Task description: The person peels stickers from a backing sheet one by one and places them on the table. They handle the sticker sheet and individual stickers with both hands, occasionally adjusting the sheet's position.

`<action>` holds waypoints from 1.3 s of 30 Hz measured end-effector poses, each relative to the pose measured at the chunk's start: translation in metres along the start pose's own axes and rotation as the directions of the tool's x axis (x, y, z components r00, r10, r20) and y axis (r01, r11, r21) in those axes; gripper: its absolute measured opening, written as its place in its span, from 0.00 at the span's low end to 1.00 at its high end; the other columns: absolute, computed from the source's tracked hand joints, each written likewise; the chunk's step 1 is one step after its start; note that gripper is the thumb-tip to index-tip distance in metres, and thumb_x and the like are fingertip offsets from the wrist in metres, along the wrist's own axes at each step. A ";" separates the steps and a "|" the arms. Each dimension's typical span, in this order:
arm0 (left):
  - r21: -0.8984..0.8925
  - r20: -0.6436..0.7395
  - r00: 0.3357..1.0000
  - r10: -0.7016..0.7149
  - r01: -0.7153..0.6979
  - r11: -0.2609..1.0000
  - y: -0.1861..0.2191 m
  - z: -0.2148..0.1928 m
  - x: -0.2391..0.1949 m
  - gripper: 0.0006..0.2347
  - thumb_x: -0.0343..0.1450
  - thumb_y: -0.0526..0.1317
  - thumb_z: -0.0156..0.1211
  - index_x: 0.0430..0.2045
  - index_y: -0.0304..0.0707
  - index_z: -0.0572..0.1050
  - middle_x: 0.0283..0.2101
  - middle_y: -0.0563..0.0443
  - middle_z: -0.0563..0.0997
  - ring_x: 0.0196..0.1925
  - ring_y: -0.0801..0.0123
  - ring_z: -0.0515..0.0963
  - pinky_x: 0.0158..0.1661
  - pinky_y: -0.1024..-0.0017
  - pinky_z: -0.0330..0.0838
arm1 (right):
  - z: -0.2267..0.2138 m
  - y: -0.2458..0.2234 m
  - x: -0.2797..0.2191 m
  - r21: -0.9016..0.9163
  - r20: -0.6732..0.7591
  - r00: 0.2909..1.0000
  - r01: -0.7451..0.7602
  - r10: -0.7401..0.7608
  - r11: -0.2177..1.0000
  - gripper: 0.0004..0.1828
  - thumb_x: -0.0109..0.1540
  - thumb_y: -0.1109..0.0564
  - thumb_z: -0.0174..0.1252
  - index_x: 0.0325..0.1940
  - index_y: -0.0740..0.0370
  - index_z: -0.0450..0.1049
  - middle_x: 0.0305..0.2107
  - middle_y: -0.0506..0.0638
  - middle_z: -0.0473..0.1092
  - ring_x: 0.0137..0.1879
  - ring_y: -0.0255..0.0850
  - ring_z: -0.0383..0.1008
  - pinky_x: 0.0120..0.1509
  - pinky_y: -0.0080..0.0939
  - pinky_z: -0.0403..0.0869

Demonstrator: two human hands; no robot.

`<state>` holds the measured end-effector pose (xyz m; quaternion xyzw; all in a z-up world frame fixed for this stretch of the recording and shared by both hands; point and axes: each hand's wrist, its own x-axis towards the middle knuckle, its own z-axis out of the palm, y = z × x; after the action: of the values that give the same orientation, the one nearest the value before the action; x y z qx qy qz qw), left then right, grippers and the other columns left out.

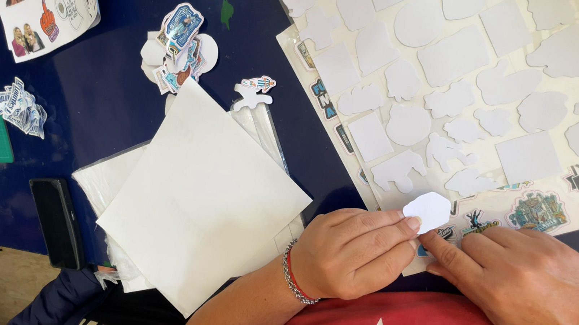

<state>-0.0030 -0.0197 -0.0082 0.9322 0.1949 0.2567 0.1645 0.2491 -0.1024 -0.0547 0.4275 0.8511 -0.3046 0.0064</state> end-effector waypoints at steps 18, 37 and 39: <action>0.089 -0.019 1.000 0.007 -0.005 0.996 0.001 0.006 0.000 0.02 0.78 0.31 0.64 0.41 0.33 0.77 0.51 0.45 0.82 0.54 0.62 0.83 0.49 0.71 0.80 | 0.016 0.006 -0.003 -0.009 0.066 0.997 -0.041 0.042 0.999 0.32 0.63 0.43 0.54 0.72 0.49 0.68 0.26 0.39 0.70 0.34 0.36 0.74 0.39 0.40 0.74; 0.110 -0.149 0.989 0.023 -0.007 0.994 0.004 -0.004 0.008 0.03 0.76 0.32 0.61 0.38 0.32 0.75 0.49 0.42 0.83 0.51 0.60 0.84 0.44 0.71 0.78 | 0.033 0.003 0.005 -0.037 -0.481 0.876 0.008 -0.025 0.999 0.25 0.54 0.47 0.66 0.55 0.54 0.79 0.18 0.43 0.67 0.24 0.39 0.71 0.28 0.44 0.68; 0.105 -0.165 0.986 -0.010 0.027 0.994 0.000 -0.019 0.008 0.03 0.73 0.30 0.63 0.37 0.31 0.77 0.46 0.43 0.84 0.48 0.61 0.85 0.43 0.71 0.80 | 0.045 0.009 0.008 -0.022 -0.500 0.866 -0.005 -0.007 1.000 0.30 0.49 0.49 0.70 0.56 0.51 0.80 0.12 0.43 0.65 0.19 0.39 0.70 0.24 0.45 0.68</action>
<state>-0.0070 -0.0123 0.0108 0.9134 0.2300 0.3205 0.1001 0.2394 -0.1157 -0.0978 0.4912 0.8274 -0.1743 -0.2094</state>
